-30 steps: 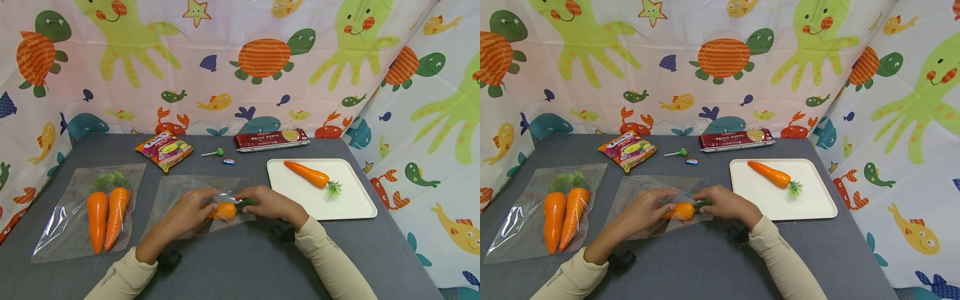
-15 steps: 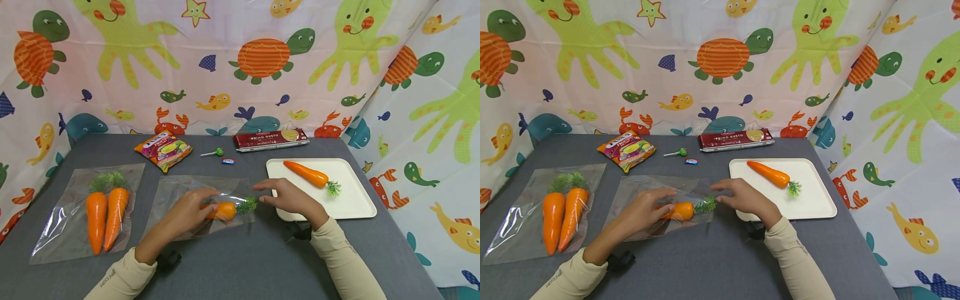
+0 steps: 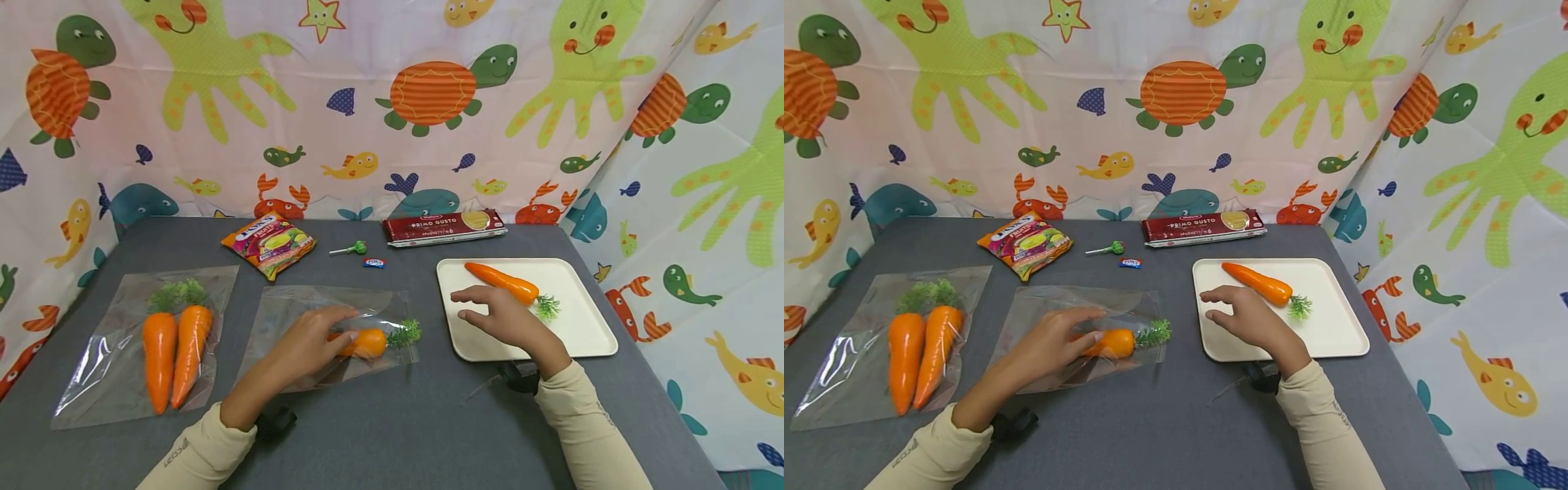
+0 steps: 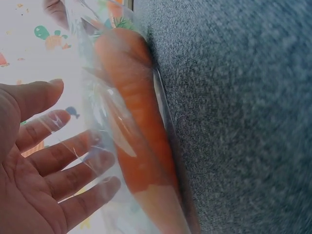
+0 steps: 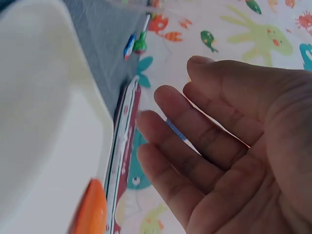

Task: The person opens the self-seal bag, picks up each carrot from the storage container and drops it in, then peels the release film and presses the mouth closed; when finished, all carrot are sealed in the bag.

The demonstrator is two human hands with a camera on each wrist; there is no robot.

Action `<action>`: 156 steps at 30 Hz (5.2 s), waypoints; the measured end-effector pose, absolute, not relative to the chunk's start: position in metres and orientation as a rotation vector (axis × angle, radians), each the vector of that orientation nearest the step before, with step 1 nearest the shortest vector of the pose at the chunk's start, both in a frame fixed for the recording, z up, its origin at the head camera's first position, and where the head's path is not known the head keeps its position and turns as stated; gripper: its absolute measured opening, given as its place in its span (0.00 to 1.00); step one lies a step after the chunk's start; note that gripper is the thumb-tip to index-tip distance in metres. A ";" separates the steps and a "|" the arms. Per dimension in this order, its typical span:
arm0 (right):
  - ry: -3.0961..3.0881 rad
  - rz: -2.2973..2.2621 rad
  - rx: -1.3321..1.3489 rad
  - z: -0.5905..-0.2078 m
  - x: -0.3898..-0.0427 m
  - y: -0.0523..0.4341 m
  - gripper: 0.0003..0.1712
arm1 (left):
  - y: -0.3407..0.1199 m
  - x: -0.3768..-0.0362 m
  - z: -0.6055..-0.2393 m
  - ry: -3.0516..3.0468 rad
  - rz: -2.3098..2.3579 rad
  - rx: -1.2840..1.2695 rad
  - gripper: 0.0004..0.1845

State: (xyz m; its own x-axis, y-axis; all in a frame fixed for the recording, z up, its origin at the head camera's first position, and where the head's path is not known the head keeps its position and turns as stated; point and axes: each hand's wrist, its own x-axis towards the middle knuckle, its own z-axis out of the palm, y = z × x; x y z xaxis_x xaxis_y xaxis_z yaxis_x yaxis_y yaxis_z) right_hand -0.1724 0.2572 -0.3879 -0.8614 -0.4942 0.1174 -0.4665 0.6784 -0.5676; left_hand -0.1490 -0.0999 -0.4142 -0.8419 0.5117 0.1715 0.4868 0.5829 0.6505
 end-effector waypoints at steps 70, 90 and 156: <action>2.951 -0.742 -0.183 -0.417 -0.191 0.352 0.31 | -0.106 -0.152 -0.407 2.724 1.095 0.829 0.20; 2.940 -0.833 -0.317 -0.413 -0.183 0.340 0.27 | -0.106 -0.152 -0.408 2.696 1.096 0.812 0.20; 2.664 -1.016 -0.937 -0.395 -0.177 0.210 0.24 | -0.101 -0.152 -0.410 2.710 1.097 0.811 0.20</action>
State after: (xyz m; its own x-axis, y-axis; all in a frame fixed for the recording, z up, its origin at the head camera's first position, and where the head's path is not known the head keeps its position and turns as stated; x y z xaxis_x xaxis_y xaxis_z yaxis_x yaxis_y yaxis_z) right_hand -0.1773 0.2098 -0.3949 -0.7960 -0.5991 0.0859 -0.5041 0.5778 -0.6418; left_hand -0.1521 -0.1010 -0.4103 -0.8516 0.5152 0.0968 0.4375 0.5966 0.6728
